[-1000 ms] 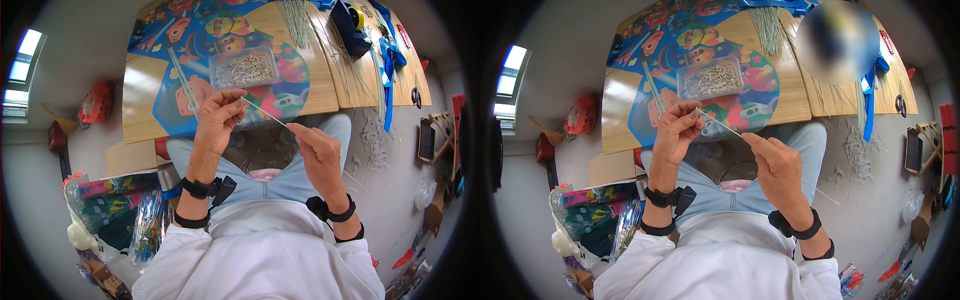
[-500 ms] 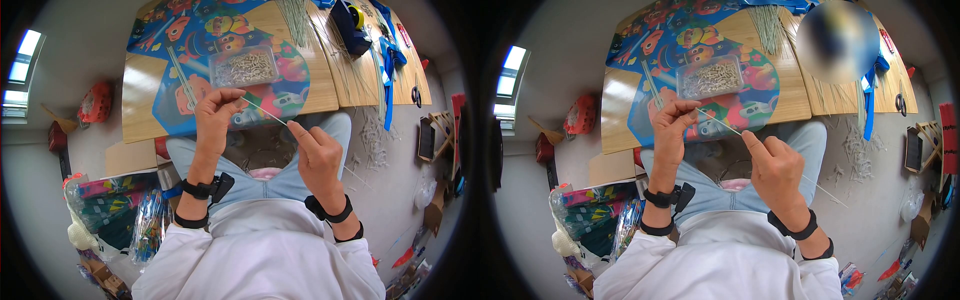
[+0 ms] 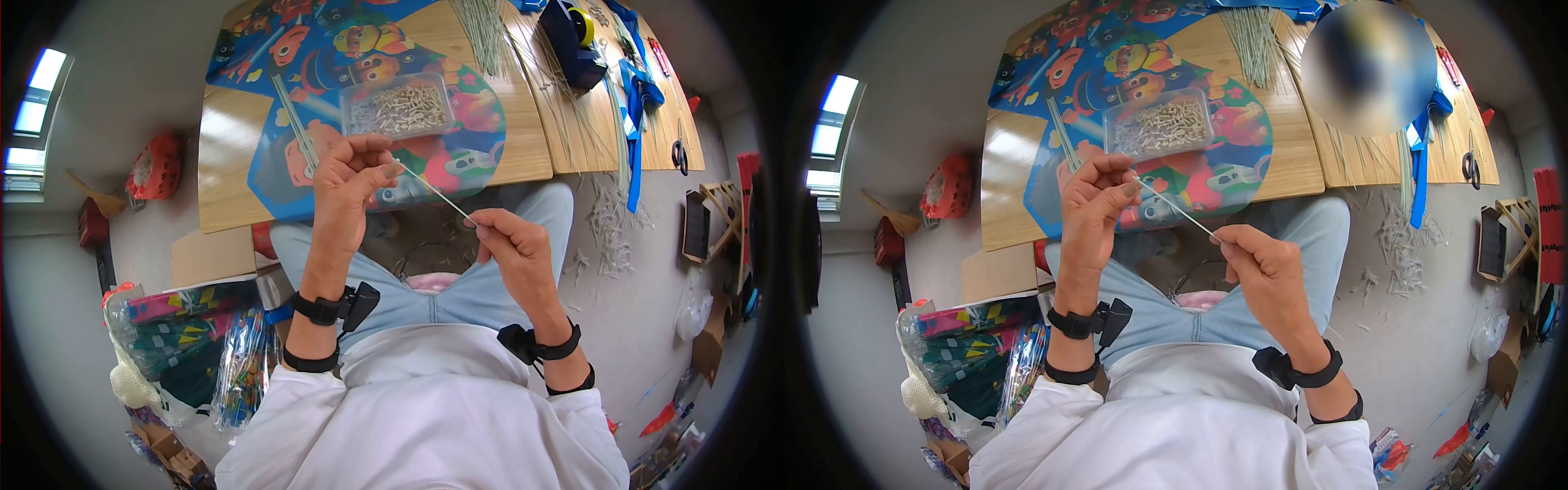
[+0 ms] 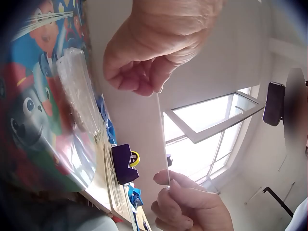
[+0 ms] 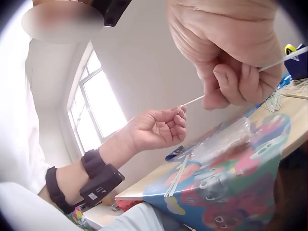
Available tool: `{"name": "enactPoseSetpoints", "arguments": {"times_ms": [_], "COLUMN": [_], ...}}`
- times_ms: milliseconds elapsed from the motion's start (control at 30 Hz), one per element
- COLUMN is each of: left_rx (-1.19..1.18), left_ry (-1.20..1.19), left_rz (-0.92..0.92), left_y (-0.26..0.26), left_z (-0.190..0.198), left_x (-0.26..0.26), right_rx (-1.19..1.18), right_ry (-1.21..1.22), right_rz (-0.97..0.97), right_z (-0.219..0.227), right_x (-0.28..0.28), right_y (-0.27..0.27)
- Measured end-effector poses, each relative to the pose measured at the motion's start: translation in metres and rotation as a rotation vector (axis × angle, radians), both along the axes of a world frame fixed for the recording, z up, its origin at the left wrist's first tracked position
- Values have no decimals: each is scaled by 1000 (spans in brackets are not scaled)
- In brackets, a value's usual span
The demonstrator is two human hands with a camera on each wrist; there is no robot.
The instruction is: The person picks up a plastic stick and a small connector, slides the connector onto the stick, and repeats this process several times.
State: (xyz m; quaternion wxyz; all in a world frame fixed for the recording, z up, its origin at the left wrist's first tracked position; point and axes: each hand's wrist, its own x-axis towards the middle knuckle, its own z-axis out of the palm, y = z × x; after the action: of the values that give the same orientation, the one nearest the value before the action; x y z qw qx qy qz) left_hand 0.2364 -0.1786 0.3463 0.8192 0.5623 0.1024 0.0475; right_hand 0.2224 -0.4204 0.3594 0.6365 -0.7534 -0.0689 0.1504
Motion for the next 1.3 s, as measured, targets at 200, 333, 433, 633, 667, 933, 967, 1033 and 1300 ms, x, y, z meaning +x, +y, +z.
{"name": "enactPoseSetpoints", "arguments": {"times_ms": [200,333,433,633,667,933,967,1033,1300], "left_rx": [-46,-115,-123,-112,-123,-153,-169,-196,-116], "left_ry": [95,103,63,127,126,161,165,170,164], "left_rz": [-189,-300,-235,-87,-88,-163,-171,-189,-172], "left_y": [-24,-39,-26,0,-3,-1,-3,-5,8], "left_z": [-1,-9,-12,-13,-15,-17,-17,-20,-23], "left_x": [-4,-10,-6,2,2,2,2,2,11], "right_rx": [-148,-115,-127,-241,-238,-101,-123,-162,-169], "right_ry": [-354,-438,-407,-352,-350,78,75,66,-183], "right_rz": [-23,-27,-25,-44,-53,45,28,-10,18], "right_z": [0,-6,-5,-10,-13,-8,-6,-2,-10], "right_x": [2,13,15,8,7,12,12,13,14], "right_y": [19,34,28,-2,-2,-10,-9,-4,-2]}}
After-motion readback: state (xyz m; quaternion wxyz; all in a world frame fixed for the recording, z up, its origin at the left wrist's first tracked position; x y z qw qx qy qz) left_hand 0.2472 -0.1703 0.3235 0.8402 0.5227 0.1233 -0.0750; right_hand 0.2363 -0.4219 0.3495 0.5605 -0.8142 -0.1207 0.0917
